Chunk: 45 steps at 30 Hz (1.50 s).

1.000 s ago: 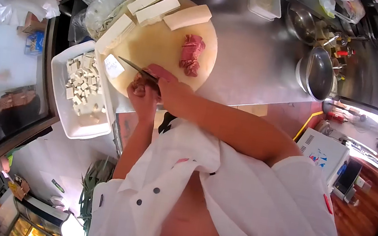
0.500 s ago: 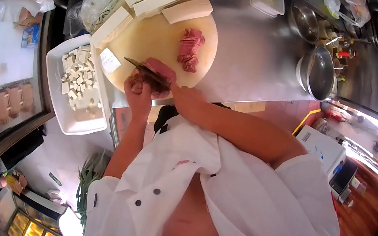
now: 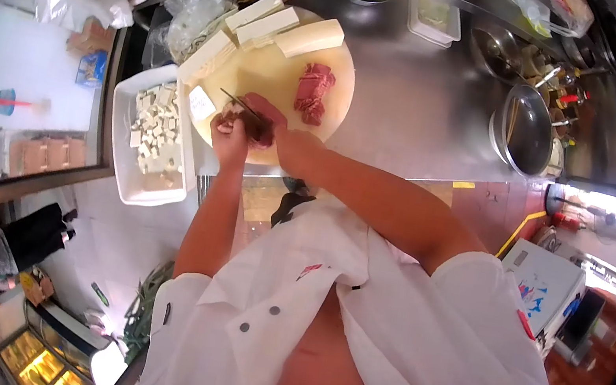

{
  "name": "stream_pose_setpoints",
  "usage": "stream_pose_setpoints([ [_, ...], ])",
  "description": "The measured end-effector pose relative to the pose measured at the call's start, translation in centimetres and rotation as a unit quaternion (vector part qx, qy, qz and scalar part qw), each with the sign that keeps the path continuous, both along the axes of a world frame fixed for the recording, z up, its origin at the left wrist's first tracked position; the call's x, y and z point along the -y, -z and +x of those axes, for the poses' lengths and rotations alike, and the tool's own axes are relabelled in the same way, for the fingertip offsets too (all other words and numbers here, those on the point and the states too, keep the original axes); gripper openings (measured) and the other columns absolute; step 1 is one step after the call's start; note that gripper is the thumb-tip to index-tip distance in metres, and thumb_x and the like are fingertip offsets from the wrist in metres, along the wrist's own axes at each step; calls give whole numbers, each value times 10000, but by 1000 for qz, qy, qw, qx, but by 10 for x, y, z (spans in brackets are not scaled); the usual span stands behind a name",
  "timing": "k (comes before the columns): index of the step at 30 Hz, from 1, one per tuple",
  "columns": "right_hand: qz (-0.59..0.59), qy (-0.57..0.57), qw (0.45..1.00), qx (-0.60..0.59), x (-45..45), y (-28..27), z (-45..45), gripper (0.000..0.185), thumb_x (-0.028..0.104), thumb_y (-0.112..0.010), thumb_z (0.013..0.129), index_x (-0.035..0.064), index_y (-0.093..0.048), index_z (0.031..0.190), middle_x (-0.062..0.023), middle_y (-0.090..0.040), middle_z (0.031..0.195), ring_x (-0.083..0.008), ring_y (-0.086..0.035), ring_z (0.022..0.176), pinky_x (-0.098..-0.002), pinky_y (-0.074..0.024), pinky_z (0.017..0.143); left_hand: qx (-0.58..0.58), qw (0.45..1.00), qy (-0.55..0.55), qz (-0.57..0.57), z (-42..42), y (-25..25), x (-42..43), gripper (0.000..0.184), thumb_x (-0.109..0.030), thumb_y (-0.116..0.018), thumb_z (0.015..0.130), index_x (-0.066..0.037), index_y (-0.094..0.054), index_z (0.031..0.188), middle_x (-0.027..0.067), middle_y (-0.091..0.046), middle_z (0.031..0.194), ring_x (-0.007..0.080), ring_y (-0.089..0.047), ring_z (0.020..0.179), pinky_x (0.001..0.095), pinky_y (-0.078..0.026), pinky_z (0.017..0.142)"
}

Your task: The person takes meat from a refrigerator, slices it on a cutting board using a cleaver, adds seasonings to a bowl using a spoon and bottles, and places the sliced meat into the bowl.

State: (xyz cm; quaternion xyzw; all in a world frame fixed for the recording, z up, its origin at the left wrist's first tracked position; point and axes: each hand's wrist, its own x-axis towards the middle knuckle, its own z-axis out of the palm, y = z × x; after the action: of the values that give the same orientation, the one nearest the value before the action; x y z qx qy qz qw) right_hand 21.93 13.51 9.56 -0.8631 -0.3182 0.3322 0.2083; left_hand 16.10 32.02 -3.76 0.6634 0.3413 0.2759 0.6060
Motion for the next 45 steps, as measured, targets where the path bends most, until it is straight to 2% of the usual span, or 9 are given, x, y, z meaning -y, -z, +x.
stream_pose_setpoints([
  [11,42,-15,998,-42,19,14,9,323,36,-511,904,-74,-499,1207,-286,-701,966,-463,-700,931,-539,-556,810,-21,991,45,-128,-1,-7,-11,430,-88,-646,925,45,-550,1323,90,-677,1118,159,-646,991,287,-536,882],
  [21,81,5,996,32,0,64,14,271,79,-513,929,-52,-548,1164,-269,-710,930,-440,-711,921,-516,-568,800,-36,993,60,-97,-1,-3,-14,408,-126,-661,921,53,-576,1278,98,-690,1102,154,-650,975,294,-536,868],
  [24,98,15,994,39,-31,74,21,290,142,-561,931,-42,-554,1155,-271,-712,970,-432,-718,911,-529,-575,784,-29,997,55,-47,-10,39,-35,380,-97,-640,964,11,-560,1320,96,-669,1154,199,-665,1008,333,-565,883],
  [27,96,14,992,80,-32,77,21,211,159,-514,984,-8,-567,1102,-268,-723,1004,-421,-727,932,-516,-582,786,19,990,63,-122,-2,13,-18,384,-102,-670,956,22,-552,1300,120,-665,1173,219,-679,1034,348,-586,883],
  [30,61,20,997,46,-22,52,22,251,177,-531,971,-6,-543,1142,-283,-712,1034,-445,-709,978,-532,-568,822,20,986,0,-164,-9,4,-13,409,-123,-710,916,26,-586,1276,64,-702,1034,147,-670,898,280,-558,788],
  [34,22,19,1000,-1,23,71,19,272,184,-517,957,9,-508,1166,-302,-689,948,-494,-674,917,-588,-522,806,28,969,12,-244,-41,-21,-25,436,-123,-728,907,11,-583,1297,73,-684,1097,163,-662,949,297,-564,789],
  [42,-61,36,997,-40,81,24,-6,241,244,-483,1020,23,-496,1114,-297,-688,956,-494,-669,914,-611,-510,820,152,953,37,-259,-4,-87,-137,311,-134,-685,966,-56,-552,1237,70,-670,1134,176,-673,1018,317,-571,880],
  [43,-64,38,997,-38,81,24,-9,241,244,-483,1020,23,-496,1114,-297,-688,956,-494,-669,914,-611,-510,820,140,953,56,-262,12,-83,-162,342,-191,-667,994,-47,-549,1281,86,-668,1231,223,-656,1129,384,-552,972],
  [45,-88,43,995,-32,82,27,-15,247,241,-507,1010,25,-497,1127,-294,-687,952,-488,-670,906,-608,-513,822,117,954,10,-275,49,-85,-195,302,-214,-634,1007,-66,-558,1259,95,-658,1252,247,-653,1140,412,-557,973],
])
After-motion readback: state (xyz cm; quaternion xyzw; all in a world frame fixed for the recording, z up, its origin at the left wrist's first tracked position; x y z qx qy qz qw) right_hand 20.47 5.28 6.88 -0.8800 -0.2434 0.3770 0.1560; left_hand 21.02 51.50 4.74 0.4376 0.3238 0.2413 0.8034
